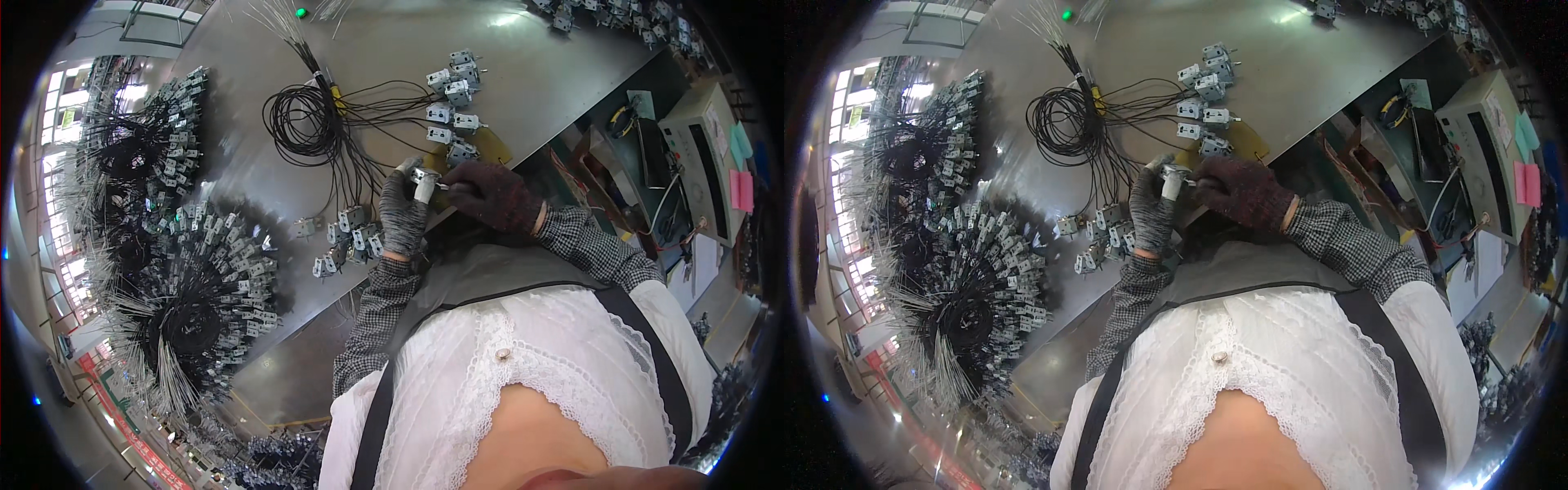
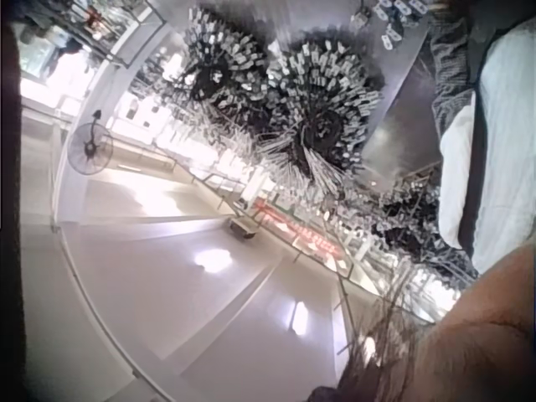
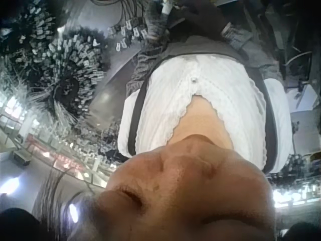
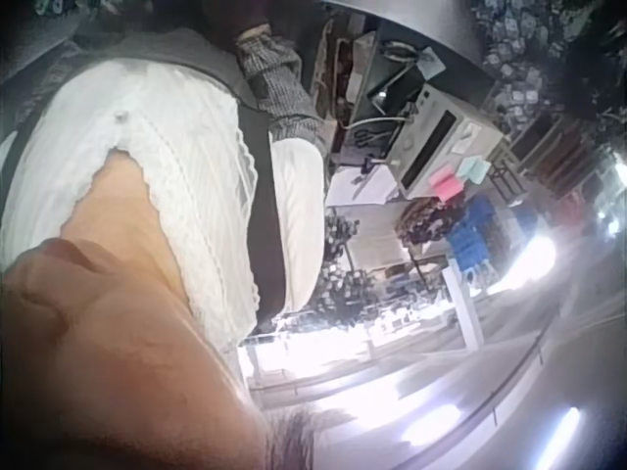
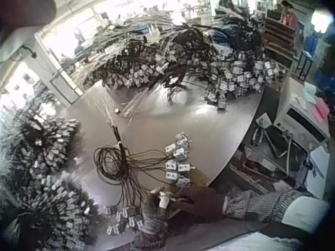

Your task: The person assembles electronic cable harnesses by manually connecting and organizing wires and connectors on a workbench.

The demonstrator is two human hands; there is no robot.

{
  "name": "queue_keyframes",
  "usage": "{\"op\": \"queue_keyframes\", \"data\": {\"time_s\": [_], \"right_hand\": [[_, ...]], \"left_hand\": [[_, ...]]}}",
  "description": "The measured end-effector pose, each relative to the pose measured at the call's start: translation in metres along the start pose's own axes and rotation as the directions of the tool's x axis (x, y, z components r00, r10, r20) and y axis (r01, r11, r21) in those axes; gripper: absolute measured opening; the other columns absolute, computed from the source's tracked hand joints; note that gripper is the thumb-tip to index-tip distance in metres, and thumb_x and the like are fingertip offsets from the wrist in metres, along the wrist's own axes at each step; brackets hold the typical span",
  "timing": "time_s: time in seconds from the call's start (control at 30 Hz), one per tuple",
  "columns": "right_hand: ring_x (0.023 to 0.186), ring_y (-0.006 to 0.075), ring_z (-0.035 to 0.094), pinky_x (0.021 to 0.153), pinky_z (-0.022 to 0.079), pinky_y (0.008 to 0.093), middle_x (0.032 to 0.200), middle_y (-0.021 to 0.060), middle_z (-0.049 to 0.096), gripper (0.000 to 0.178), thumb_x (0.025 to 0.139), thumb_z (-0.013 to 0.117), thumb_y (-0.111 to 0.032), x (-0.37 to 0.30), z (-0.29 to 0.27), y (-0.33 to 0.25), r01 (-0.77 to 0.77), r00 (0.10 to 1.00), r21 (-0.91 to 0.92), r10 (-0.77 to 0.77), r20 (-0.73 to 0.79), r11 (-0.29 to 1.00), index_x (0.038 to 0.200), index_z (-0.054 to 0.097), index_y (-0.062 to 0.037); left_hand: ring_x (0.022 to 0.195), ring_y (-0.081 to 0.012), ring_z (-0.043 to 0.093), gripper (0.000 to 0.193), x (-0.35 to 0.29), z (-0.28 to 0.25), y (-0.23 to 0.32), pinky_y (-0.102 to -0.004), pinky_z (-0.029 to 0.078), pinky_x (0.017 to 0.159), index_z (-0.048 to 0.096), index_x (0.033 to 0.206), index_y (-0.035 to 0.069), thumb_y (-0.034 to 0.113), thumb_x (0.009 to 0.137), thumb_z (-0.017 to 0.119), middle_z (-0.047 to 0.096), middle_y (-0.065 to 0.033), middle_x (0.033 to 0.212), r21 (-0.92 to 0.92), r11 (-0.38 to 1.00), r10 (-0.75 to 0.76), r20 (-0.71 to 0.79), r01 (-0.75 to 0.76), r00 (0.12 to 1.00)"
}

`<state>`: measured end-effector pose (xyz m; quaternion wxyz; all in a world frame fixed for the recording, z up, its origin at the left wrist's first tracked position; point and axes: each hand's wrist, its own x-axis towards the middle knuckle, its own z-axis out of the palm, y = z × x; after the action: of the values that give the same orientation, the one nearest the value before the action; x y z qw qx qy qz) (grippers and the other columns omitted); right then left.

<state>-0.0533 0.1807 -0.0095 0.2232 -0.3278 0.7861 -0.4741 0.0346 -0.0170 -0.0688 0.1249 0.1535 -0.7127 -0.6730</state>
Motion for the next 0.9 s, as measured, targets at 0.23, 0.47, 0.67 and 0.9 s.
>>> {"op": "queue_keyframes", "data": {"time_s": [0.23, 0.47, 0.67, 0.9], "right_hand": [[0.093, 0.0245, 0.070, 0.085, 0.056, 0.0405, 0.099, 0.0120, 0.070, 0.033, 0.099, 0.073, -0.024, -0.008, 0.012, 0.006, -0.025, 1.000, 0.101, 0.024, 0.016, 0.995, 0.123, 0.066, -0.0040], [0.101, 0.0227, 0.068, 0.091, 0.055, 0.0373, 0.108, 0.0109, 0.069, 0.048, 0.101, 0.070, -0.033, -0.024, 0.020, 0.030, -0.680, 0.718, 0.709, 0.365, 0.592, 0.187, 0.132, 0.062, 0.0014], [0.095, 0.0129, 0.065, 0.082, 0.055, 0.0324, 0.108, 0.0083, 0.069, 0.052, 0.097, 0.074, -0.037, -0.022, 0.027, 0.026, -0.150, 0.988, 0.162, 0.155, -0.015, 0.975, 0.132, 0.059, -0.0010], [0.096, 0.0174, 0.065, 0.084, 0.055, 0.0346, 0.111, 0.0115, 0.067, 0.061, 0.092, 0.080, -0.035, -0.017, 0.017, 0.022, -0.290, 0.956, 0.341, 0.250, 0.157, 0.894, 0.137, 0.054, -0.0016]], "left_hand": [[0.099, -0.0190, 0.069, 0.040, 0.005, 0.005, 0.016, -0.0335, 0.057, 0.092, 0.065, 0.134, 0.001, 0.008, 0.095, 0.076, 0.071, -0.0098, 0.114, 0.126, 0.991, -0.056, 0.028, 0.052, 0.998], [0.098, -0.0167, 0.069, 0.044, 0.003, 0.006, 0.019, -0.0326, 0.058, 0.088, 0.064, 0.134, 0.000, 0.006, 0.092, 0.079, 0.070, -0.0086, 0.110, 0.096, 0.984, -0.163, 0.105, 0.153, 0.981], [0.095, -0.0178, 0.071, 0.047, 0.002, 0.008, 0.026, -0.0327, 0.060, 0.086, 0.064, 0.131, -0.001, 0.007, 0.089, 0.083, 0.070, -0.0099, 0.109, 0.250, 0.964, -0.109, 0.075, 0.088, 0.991], [0.092, -0.0196, 0.073, 0.049, 0.009, 0.009, 0.018, -0.0330, 0.061, 0.083, 0.065, 0.129, -0.001, 0.012, 0.086, 0.087, 0.071, -0.0133, 0.110, 0.347, 0.937, -0.073, 0.059, 0.049, 0.996]]}}
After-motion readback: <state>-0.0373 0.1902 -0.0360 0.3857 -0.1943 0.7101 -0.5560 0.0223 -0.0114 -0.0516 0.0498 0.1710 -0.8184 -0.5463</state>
